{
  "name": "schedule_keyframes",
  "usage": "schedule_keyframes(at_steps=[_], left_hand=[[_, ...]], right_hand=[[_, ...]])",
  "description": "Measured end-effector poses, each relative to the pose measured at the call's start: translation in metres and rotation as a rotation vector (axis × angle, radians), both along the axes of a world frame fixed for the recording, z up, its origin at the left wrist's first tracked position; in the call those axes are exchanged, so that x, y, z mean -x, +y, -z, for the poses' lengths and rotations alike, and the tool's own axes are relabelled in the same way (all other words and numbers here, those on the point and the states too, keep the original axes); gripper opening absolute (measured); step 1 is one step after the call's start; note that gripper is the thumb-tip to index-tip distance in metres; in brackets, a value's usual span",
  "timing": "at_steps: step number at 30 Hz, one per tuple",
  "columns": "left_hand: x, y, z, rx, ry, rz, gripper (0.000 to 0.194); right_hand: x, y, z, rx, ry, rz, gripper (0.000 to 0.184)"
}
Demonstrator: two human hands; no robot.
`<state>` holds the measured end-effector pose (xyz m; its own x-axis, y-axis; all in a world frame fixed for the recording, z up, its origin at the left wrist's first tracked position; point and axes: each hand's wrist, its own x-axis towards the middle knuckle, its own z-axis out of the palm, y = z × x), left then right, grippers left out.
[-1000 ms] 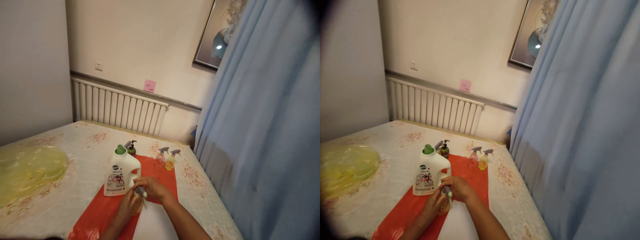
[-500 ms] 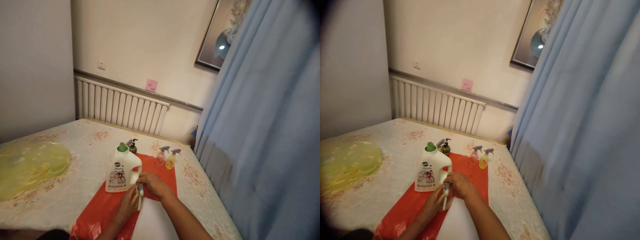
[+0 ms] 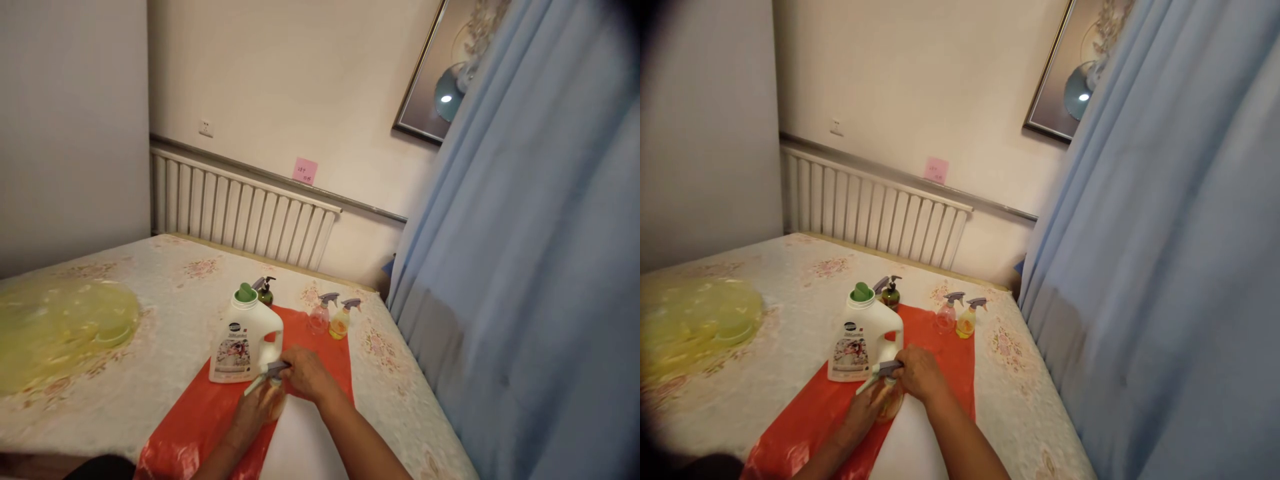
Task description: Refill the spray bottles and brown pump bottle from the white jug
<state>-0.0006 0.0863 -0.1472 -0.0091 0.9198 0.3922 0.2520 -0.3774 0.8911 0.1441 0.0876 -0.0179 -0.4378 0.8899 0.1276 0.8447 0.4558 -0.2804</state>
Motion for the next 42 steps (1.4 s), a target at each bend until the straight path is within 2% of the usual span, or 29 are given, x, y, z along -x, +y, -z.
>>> schedule_keyframes(at_steps=[7,12,21,27,30,33,36,38,40,42], left_hand=[[0.003,-0.001,-0.001,0.020,0.038,0.032,0.032],[0.003,-0.002,-0.001,0.026,0.044,0.032,0.030],[-0.003,0.004,0.016,0.065,0.040,-0.033,0.047],[-0.001,0.002,0.013,0.059,0.028,-0.005,0.039],[-0.001,0.003,0.009,0.046,0.018,0.005,0.041],[0.000,0.003,0.008,0.034,0.012,0.005,0.042],[0.000,0.003,0.007,0.027,0.010,0.019,0.041],[0.000,0.002,0.006,0.027,0.010,0.032,0.041],[0.000,0.001,0.004,0.027,0.011,0.047,0.041],[0.000,0.001,0.002,0.031,0.006,0.058,0.040]], right_hand=[[0.010,-0.010,0.015,-0.079,0.028,0.152,0.008],[0.014,-0.016,0.018,-0.097,0.048,0.231,0.009],[0.033,-0.026,0.023,-0.114,0.104,0.419,0.012],[0.044,-0.033,0.034,-0.108,0.183,0.517,0.012],[0.040,-0.032,0.038,-0.099,0.221,0.478,0.013],[0.030,-0.031,0.037,-0.109,0.237,0.367,0.018],[0.019,-0.032,0.028,-0.167,0.223,0.207,0.048],[0.013,-0.034,0.018,-0.195,0.163,0.075,0.060],[0.010,-0.036,0.007,-0.199,0.084,-0.045,0.060],[0.008,-0.036,-0.002,-0.211,0.005,-0.117,0.050]])
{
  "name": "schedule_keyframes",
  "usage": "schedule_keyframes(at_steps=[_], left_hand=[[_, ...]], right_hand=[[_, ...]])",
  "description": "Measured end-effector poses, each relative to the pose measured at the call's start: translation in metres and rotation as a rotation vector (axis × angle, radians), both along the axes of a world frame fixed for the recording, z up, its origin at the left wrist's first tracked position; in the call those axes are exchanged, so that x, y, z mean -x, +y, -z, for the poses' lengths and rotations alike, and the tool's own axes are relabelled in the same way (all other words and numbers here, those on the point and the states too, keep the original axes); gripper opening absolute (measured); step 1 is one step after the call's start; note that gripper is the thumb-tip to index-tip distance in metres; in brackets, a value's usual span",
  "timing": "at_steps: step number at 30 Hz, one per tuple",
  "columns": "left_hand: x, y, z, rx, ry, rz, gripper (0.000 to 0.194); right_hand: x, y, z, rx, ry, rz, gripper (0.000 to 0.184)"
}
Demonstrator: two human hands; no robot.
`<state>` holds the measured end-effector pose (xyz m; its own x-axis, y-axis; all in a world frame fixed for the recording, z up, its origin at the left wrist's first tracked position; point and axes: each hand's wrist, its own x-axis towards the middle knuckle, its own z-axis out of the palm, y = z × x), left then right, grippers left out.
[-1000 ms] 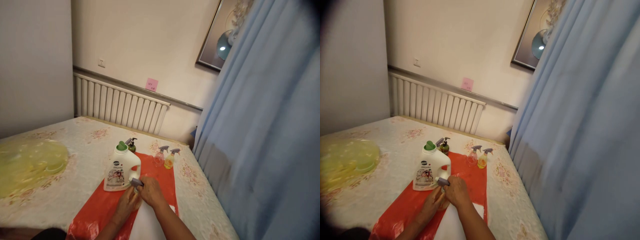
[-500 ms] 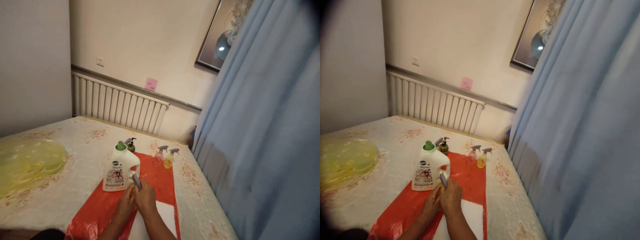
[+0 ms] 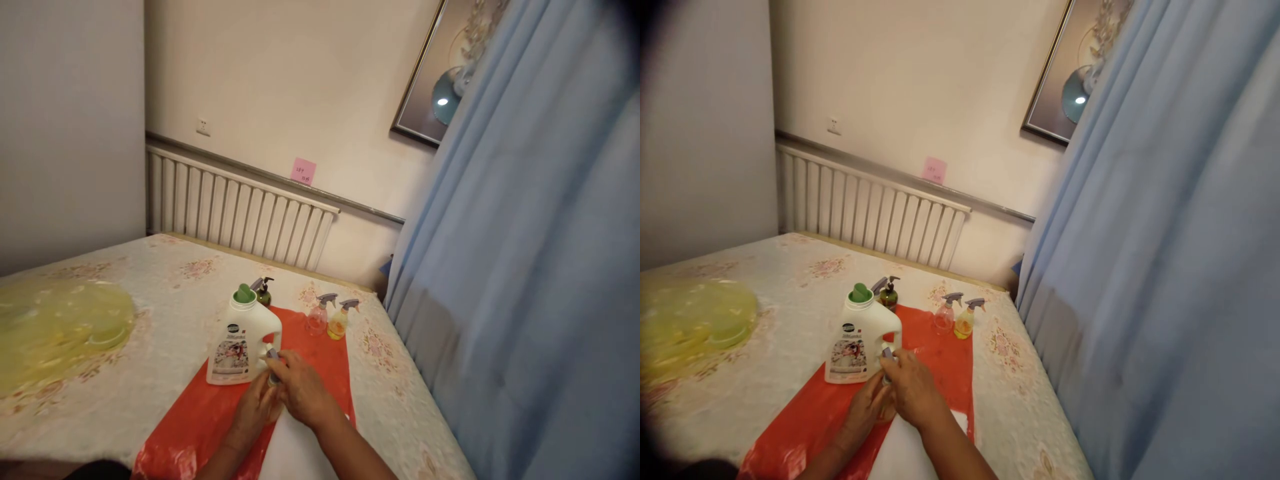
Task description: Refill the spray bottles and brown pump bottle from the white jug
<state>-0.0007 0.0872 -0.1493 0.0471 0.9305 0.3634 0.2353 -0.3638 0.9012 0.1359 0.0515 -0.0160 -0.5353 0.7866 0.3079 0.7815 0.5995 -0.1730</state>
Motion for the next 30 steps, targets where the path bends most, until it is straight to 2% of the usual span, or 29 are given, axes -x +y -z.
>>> schedule_keyframes(at_steps=[3,9,16,25,30], left_hand=[[0.000,0.000,-0.001,0.006,-0.011,0.005,0.039],[0.000,-0.002,-0.003,0.010,-0.028,0.033,0.039],[-0.001,-0.001,0.000,0.011,-0.057,0.011,0.038],[-0.002,0.000,0.005,-0.003,-0.023,-0.027,0.040],[-0.003,-0.002,0.001,-0.015,0.003,-0.043,0.031]], right_hand=[[-0.001,0.002,-0.008,-0.049,-0.107,-0.027,0.035],[-0.005,0.008,-0.016,-0.137,-0.201,-0.020,0.031],[-0.003,0.026,-0.018,-0.146,-0.281,-0.133,0.015],[0.004,0.036,-0.012,-0.140,-0.316,-0.045,0.026],[0.011,0.031,-0.009,-0.098,-0.297,0.056,0.025]])
